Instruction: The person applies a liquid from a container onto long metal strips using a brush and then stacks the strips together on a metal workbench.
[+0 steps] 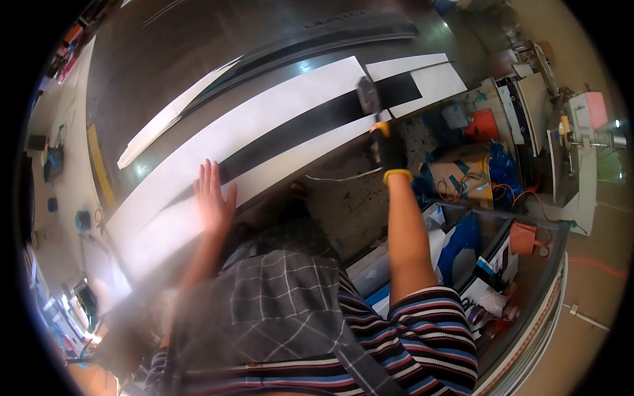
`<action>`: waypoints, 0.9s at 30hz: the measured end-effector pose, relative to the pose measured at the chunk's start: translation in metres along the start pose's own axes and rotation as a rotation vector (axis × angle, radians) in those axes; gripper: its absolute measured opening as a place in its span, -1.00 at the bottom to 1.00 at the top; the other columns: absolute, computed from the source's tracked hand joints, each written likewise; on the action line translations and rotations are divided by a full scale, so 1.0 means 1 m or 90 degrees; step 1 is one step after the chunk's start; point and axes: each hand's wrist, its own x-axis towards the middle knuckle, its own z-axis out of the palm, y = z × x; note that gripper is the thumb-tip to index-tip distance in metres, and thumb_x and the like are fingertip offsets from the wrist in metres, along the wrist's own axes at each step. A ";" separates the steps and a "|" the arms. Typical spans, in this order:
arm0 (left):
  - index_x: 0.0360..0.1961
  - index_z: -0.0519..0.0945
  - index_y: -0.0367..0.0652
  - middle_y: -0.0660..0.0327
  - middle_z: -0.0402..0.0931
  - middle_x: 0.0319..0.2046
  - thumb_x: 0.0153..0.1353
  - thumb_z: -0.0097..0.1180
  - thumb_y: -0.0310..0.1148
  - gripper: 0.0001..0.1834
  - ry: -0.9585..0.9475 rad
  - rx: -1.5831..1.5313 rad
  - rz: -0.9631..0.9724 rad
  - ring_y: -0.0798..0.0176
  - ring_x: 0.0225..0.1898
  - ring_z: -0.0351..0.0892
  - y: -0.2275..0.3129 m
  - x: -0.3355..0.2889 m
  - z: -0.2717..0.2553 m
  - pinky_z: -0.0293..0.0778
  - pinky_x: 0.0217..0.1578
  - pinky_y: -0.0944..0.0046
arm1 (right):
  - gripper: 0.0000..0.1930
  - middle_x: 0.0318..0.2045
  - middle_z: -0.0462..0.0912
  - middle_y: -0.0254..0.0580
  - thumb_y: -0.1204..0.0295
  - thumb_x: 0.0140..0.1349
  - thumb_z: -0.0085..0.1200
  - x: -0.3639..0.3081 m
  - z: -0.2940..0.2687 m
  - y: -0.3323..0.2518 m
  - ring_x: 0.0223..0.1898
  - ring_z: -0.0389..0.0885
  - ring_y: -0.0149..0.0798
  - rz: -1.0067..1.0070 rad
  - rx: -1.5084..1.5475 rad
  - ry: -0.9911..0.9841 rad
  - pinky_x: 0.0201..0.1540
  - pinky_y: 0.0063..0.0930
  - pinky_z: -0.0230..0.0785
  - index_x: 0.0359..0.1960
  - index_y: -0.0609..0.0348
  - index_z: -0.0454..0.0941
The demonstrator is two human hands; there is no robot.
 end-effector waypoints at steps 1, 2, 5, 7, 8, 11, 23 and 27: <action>0.38 0.21 -0.15 -0.02 0.10 0.41 0.25 0.10 -0.23 -0.31 0.000 0.034 -0.021 -0.06 0.47 -0.03 0.000 0.004 0.003 -0.13 0.39 -0.15 | -0.56 -0.52 0.62 -0.20 -0.06 0.16 0.12 0.032 -0.013 0.016 -0.51 0.62 -0.27 0.001 0.010 0.029 -0.52 -0.41 0.34 -0.37 0.13 0.55; 0.40 0.18 -0.14 -0.01 0.06 0.43 0.27 0.08 -0.19 -0.29 0.000 0.073 -0.048 -0.05 0.48 -0.06 -0.005 0.003 0.003 -0.16 0.40 -0.16 | -0.55 -0.57 0.59 -0.22 -0.07 0.15 0.12 0.050 -0.025 0.010 -0.56 0.59 -0.32 0.041 0.006 0.017 -0.57 -0.44 0.29 -0.42 0.12 0.55; 0.41 0.16 -0.15 0.00 0.03 0.44 0.30 0.01 -0.13 -0.29 -0.012 0.146 -0.071 -0.02 0.49 -0.08 -0.024 -0.011 -0.005 -0.19 0.40 -0.17 | -0.54 -0.67 0.51 -0.30 -0.08 0.15 0.13 0.070 -0.052 -0.033 -0.67 0.51 -0.38 0.106 -0.099 0.086 -0.61 -0.48 0.23 -0.49 0.12 0.54; 0.40 0.18 -0.16 0.00 0.04 0.44 0.31 0.00 -0.13 -0.31 -0.020 0.174 -0.083 -0.02 0.48 -0.07 -0.030 -0.013 -0.011 -0.20 0.40 -0.16 | -0.58 -0.69 0.46 -0.30 -0.01 0.19 0.12 0.074 -0.047 -0.034 -0.65 0.50 -0.34 0.067 -0.018 0.100 -0.58 -0.42 0.26 -0.46 0.13 0.55; 0.40 0.18 -0.16 0.00 0.05 0.43 0.31 0.00 -0.13 -0.31 -0.020 0.185 -0.087 -0.02 0.48 -0.07 -0.028 -0.007 -0.012 -0.20 0.40 -0.16 | -0.59 -0.68 0.46 -0.30 0.00 0.20 0.12 0.077 -0.046 -0.027 -0.63 0.51 -0.33 0.003 -0.040 0.086 -0.56 -0.40 0.28 -0.45 0.14 0.56; 0.40 0.17 -0.17 -0.01 0.05 0.43 0.32 -0.02 -0.13 -0.32 -0.023 0.203 -0.089 -0.03 0.48 -0.06 -0.030 -0.007 -0.015 -0.20 0.40 -0.17 | -0.65 -0.38 0.60 -0.09 0.10 0.26 0.10 0.038 0.009 0.014 -0.30 0.60 -0.14 -0.351 0.012 -0.059 -0.27 -0.26 0.40 -0.30 0.20 0.55; 0.43 0.11 -0.15 0.00 -0.03 0.46 0.30 -0.02 -0.14 -0.27 -0.037 0.225 -0.104 -0.02 0.50 -0.12 -0.009 0.010 -0.026 -0.22 0.41 -0.16 | -0.75 -0.49 0.58 -0.23 0.13 0.31 0.04 0.067 -0.037 -0.012 -0.38 0.60 -0.29 -0.194 0.048 -0.047 -0.30 -0.37 0.40 -0.33 0.02 0.57; 0.43 0.11 -0.15 -0.01 -0.02 0.45 0.26 0.06 -0.17 -0.24 -0.053 0.209 -0.113 -0.01 0.50 -0.12 -0.005 0.008 -0.027 -0.21 0.41 -0.15 | -0.27 -0.47 0.63 0.02 -0.30 0.24 -0.19 0.134 -0.078 -0.024 -0.39 0.62 0.02 -0.030 -0.210 0.129 -0.33 -0.25 0.37 -0.25 0.27 0.57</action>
